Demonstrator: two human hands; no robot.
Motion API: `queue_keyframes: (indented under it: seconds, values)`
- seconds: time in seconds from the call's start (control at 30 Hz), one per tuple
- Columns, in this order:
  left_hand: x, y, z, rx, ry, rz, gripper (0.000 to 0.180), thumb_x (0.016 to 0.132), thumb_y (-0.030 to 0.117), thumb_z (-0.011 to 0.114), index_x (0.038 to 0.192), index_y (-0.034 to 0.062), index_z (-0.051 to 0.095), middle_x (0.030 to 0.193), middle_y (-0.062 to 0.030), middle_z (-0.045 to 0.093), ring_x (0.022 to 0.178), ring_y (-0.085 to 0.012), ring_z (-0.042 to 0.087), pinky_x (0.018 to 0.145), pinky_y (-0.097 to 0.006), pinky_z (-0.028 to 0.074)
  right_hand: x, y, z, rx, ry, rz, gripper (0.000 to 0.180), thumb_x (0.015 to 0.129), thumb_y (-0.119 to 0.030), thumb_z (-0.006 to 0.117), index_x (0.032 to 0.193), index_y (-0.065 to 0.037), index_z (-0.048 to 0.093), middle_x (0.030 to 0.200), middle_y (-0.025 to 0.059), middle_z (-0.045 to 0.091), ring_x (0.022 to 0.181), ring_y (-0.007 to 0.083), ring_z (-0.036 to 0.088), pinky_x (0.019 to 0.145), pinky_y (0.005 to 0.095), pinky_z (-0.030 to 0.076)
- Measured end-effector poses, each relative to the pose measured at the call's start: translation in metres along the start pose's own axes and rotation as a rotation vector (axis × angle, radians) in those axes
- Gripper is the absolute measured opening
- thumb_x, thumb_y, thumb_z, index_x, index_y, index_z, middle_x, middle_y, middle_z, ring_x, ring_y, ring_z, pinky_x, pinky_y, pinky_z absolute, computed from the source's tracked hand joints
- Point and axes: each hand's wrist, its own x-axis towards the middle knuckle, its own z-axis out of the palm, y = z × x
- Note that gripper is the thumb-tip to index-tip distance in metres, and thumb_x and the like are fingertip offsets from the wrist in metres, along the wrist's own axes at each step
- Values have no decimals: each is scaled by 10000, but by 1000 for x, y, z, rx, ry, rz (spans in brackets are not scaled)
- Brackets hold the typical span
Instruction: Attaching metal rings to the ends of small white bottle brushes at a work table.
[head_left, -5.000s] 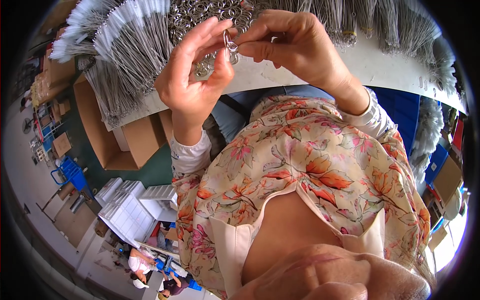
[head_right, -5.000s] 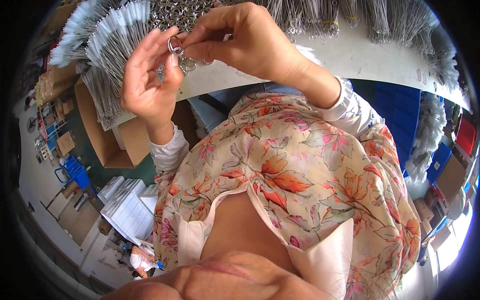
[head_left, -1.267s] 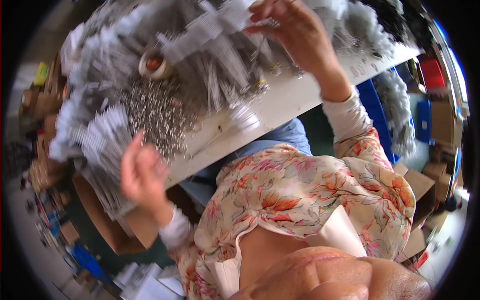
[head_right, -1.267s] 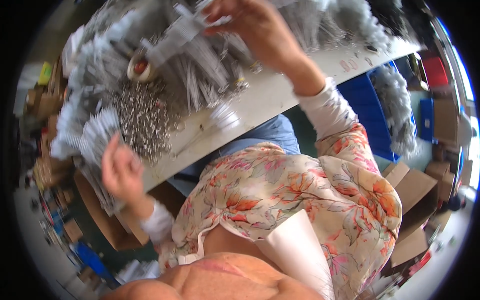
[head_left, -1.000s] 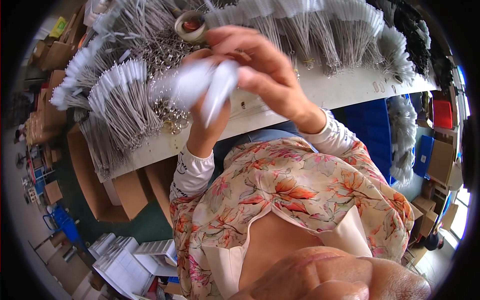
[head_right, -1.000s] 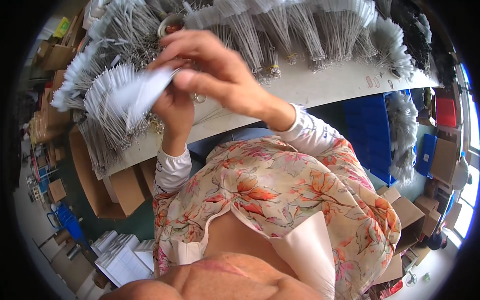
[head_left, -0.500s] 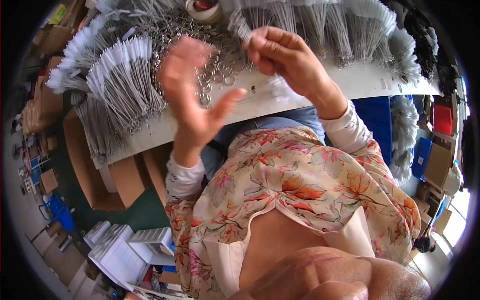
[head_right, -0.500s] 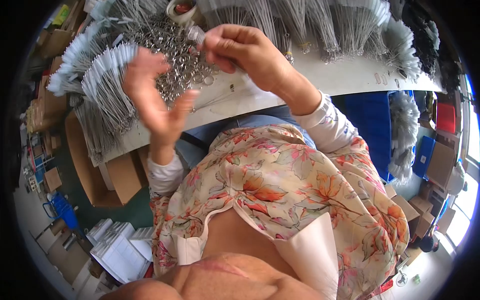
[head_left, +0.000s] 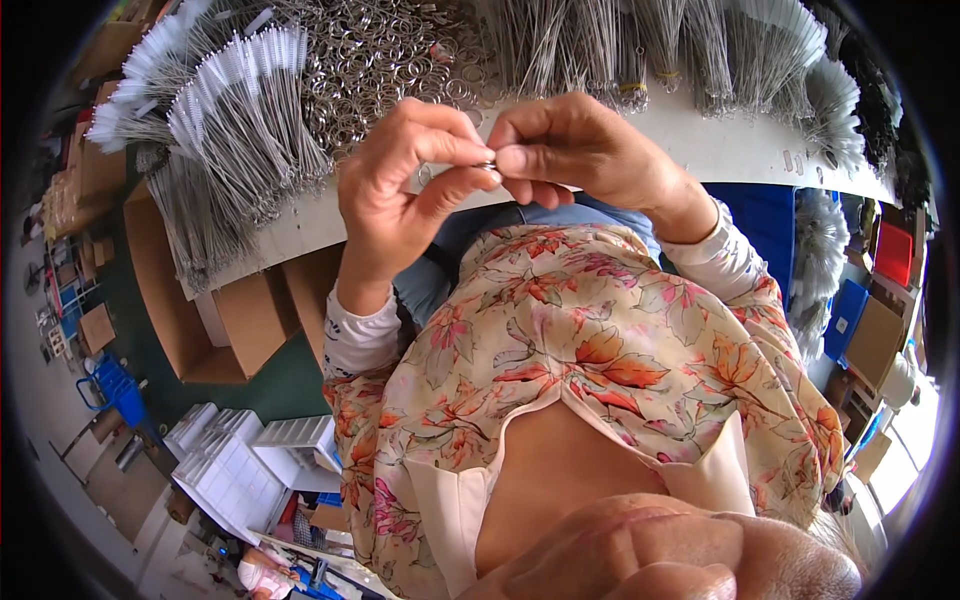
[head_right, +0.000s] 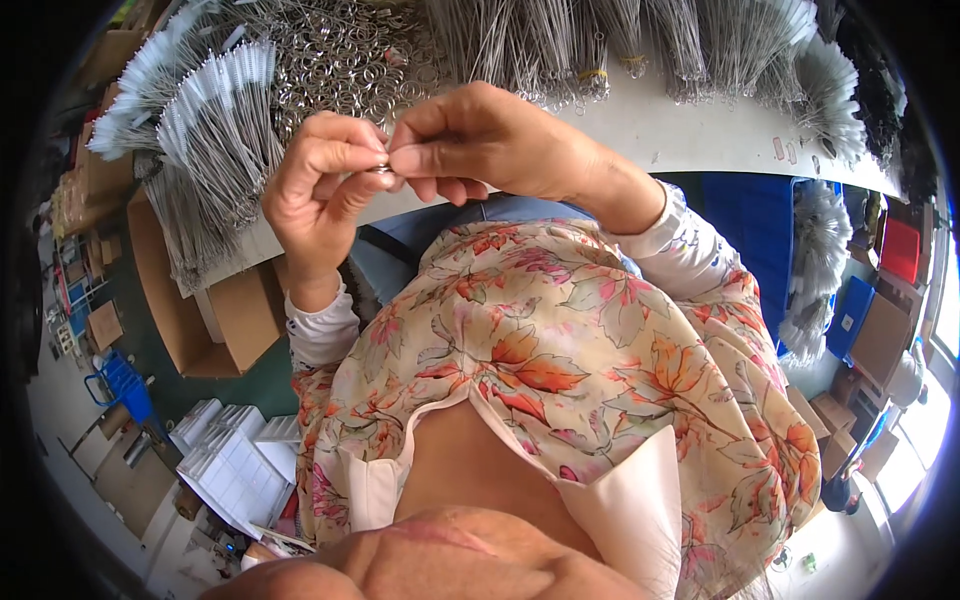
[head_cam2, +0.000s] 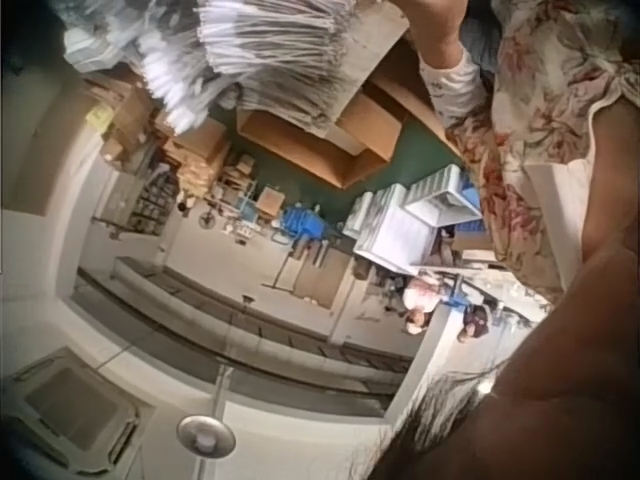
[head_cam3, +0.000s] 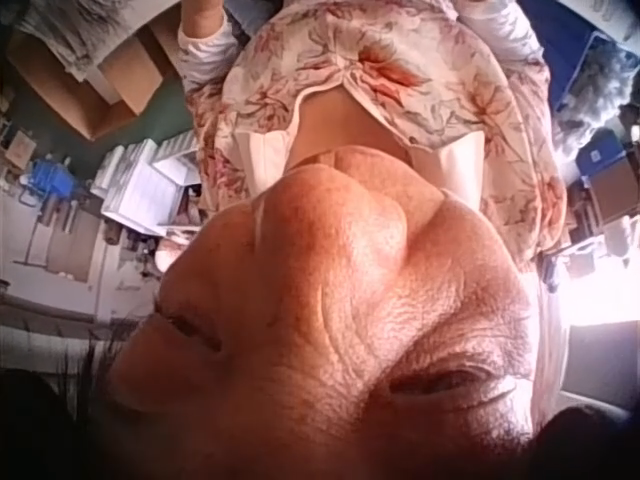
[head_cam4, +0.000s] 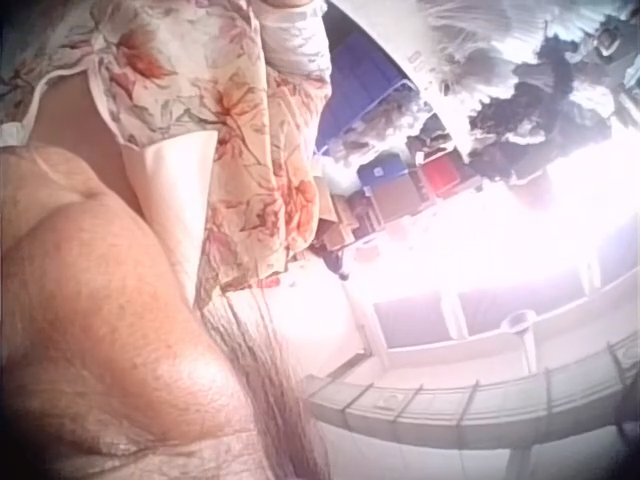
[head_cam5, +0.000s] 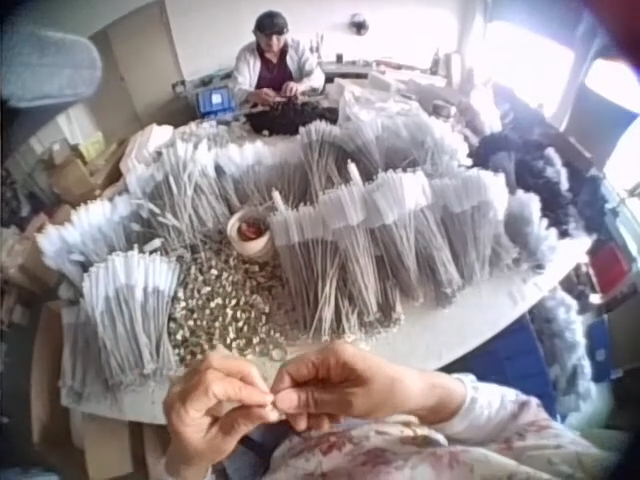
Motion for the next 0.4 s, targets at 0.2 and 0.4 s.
queue_keyframes:
  seconds: [0.2,0.4]
  values:
    - [-26,-10,19,305,18,28,240,748,131,716,948,52,609,776,-48,612,594,-150,555,552,-262,458,-46,34,-37,-259,135,182,184,869,-168,585,947,-4,617,757,39,635,656,99,587,560,213,476]
    - [-78,-56,-9,728,12,-676,365,778,308,717,1043,82,609,711,-17,614,594,-112,557,582,-244,462,-113,93,-93,-1370,593,304,145,831,-169,538,875,-56,618,855,121,633,794,297,624,689,413,469]
